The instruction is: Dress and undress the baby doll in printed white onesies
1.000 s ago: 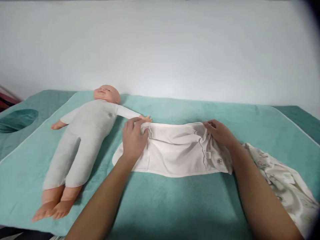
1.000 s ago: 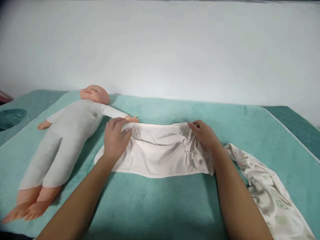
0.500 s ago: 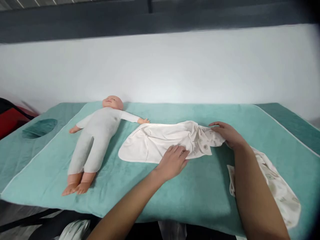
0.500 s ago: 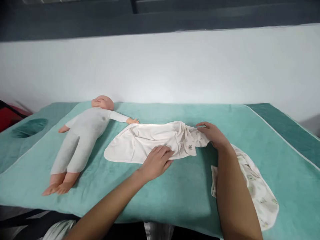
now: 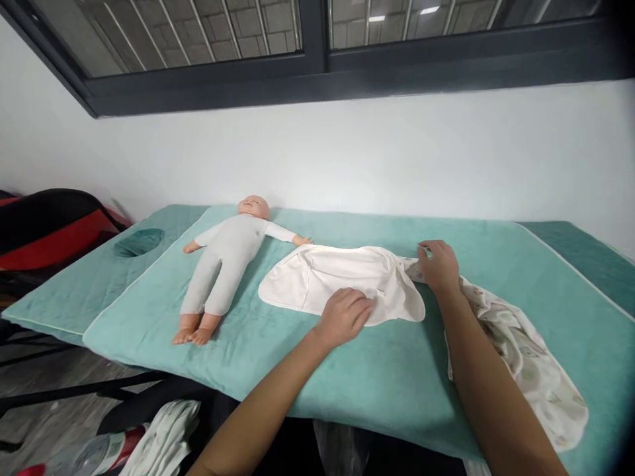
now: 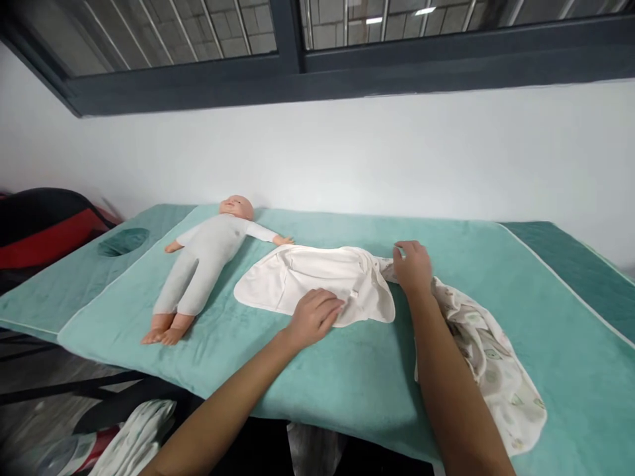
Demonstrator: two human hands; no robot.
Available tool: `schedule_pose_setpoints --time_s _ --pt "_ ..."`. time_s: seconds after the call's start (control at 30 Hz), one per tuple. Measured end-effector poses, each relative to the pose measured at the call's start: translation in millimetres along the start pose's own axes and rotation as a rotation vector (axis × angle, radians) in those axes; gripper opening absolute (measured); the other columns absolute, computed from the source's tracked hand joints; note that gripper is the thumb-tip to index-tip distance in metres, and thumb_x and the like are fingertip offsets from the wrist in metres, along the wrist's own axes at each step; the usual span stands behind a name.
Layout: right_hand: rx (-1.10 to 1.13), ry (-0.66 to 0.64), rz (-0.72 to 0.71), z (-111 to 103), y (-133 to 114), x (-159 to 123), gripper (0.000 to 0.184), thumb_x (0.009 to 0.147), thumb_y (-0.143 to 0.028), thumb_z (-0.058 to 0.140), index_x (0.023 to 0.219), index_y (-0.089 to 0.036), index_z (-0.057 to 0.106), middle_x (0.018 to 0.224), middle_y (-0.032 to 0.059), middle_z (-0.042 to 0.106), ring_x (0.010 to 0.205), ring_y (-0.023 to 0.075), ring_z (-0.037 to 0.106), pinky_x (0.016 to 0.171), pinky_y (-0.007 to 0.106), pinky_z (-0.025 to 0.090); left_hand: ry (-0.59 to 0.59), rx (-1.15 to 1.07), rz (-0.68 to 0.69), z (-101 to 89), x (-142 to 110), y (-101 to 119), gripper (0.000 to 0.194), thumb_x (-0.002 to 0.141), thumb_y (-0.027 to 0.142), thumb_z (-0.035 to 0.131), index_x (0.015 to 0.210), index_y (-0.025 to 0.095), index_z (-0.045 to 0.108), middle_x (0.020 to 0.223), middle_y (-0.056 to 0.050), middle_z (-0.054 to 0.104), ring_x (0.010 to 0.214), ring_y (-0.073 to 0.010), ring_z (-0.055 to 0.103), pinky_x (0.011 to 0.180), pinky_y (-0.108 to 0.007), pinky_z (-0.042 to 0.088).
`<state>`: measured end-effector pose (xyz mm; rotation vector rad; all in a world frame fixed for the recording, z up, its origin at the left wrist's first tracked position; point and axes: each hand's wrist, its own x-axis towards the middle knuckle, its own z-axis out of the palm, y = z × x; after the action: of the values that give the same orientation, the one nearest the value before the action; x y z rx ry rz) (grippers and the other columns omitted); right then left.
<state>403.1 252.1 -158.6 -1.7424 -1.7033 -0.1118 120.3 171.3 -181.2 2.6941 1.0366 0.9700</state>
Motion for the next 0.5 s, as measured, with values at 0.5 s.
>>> schedule_pose_setpoints --time_s 0.5 --pt "-0.139 -0.514 -0.264 78 -117 -27 0.048 0.099 -0.043 0.037 0.127 -0.009 0.055 0.141 0.0224 0.051 0.137 0.032 0.041 0.112 0.045 0.031 -0.264 0.371 -0.089 -74.4 -67 -62 0.028 0.088 0.011 0.045 0.106 0.018 0.065 0.103 -0.01 0.065 0.099 -0.0251 0.057 0.088 -0.043 0.043"
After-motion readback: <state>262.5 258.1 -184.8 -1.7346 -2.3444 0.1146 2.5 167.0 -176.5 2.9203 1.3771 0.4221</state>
